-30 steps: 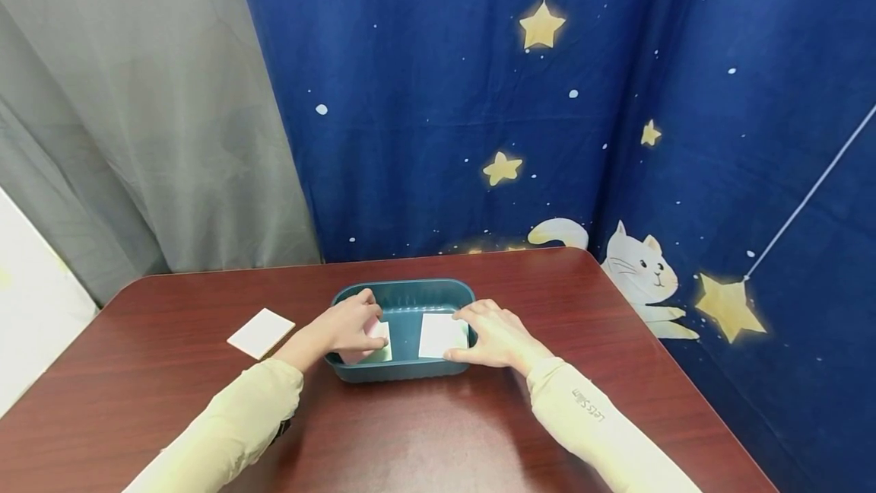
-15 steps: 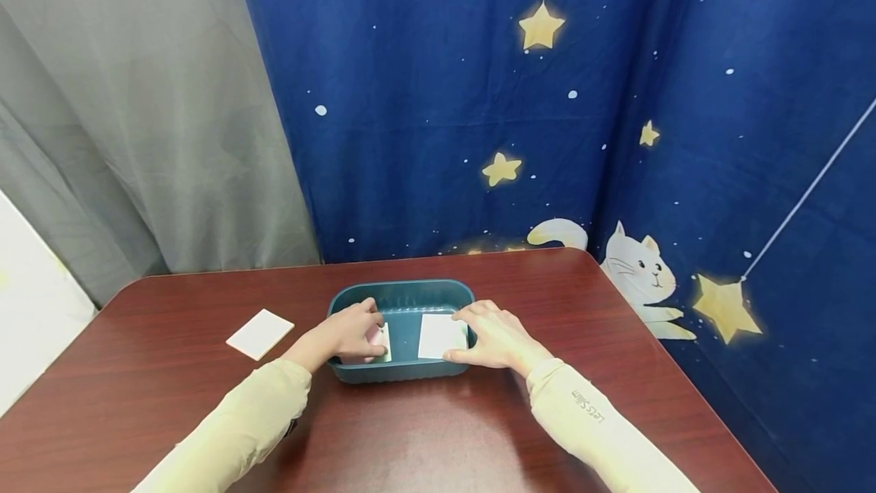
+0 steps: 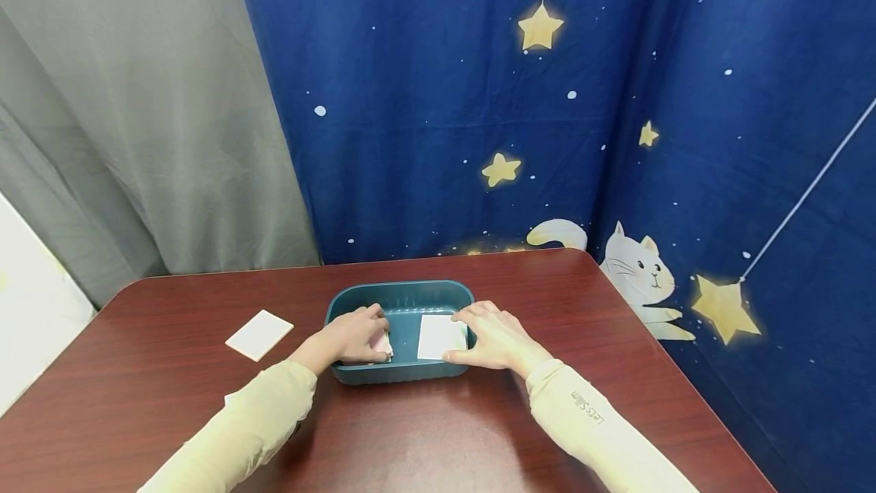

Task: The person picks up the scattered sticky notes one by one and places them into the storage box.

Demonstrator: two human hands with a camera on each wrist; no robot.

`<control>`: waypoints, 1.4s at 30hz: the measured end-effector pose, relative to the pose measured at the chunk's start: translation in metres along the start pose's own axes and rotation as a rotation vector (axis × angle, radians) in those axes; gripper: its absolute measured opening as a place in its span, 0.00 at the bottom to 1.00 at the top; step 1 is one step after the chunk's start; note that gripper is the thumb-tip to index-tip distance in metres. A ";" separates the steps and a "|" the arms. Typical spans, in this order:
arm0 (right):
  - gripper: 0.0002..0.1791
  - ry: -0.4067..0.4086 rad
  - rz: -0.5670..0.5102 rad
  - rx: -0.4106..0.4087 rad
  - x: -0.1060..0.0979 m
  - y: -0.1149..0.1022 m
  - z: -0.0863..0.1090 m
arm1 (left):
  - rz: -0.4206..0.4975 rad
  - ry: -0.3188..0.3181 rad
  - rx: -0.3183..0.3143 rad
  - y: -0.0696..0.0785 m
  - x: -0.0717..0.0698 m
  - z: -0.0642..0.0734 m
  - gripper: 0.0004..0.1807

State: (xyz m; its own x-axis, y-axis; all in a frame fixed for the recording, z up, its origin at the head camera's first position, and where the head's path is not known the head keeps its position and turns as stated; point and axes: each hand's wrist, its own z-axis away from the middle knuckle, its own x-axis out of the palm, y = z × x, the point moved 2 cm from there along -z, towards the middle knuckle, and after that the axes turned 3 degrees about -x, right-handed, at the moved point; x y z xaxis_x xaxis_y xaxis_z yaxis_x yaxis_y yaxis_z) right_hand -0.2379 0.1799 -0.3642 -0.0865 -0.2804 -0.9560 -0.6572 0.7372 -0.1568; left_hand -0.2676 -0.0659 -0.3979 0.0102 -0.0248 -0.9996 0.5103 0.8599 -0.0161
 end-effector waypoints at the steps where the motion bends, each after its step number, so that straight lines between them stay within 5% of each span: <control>1: 0.35 0.002 0.001 -0.002 0.000 0.000 0.000 | -0.004 0.002 0.002 0.000 0.000 0.000 0.27; 24: 0.35 -0.008 -0.004 0.013 0.003 0.000 -0.003 | 0.029 -0.047 0.004 0.004 0.003 0.002 0.31; 32: 0.36 -0.009 -0.004 0.015 0.005 0.001 -0.004 | 0.041 0.060 0.054 -0.001 -0.012 0.010 0.32; 42: 0.35 -0.006 -0.007 0.017 0.005 0.000 -0.006 | 0.024 0.141 -0.007 -0.014 -0.034 0.025 0.31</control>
State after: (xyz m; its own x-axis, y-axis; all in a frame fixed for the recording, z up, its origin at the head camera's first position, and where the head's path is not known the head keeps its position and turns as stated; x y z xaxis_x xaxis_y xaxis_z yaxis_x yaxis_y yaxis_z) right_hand -0.2432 0.1751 -0.3673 -0.0772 -0.2821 -0.9563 -0.6452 0.7454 -0.1677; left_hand -0.2540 -0.0899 -0.3631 -0.0990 0.0678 -0.9928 0.5050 0.8631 0.0086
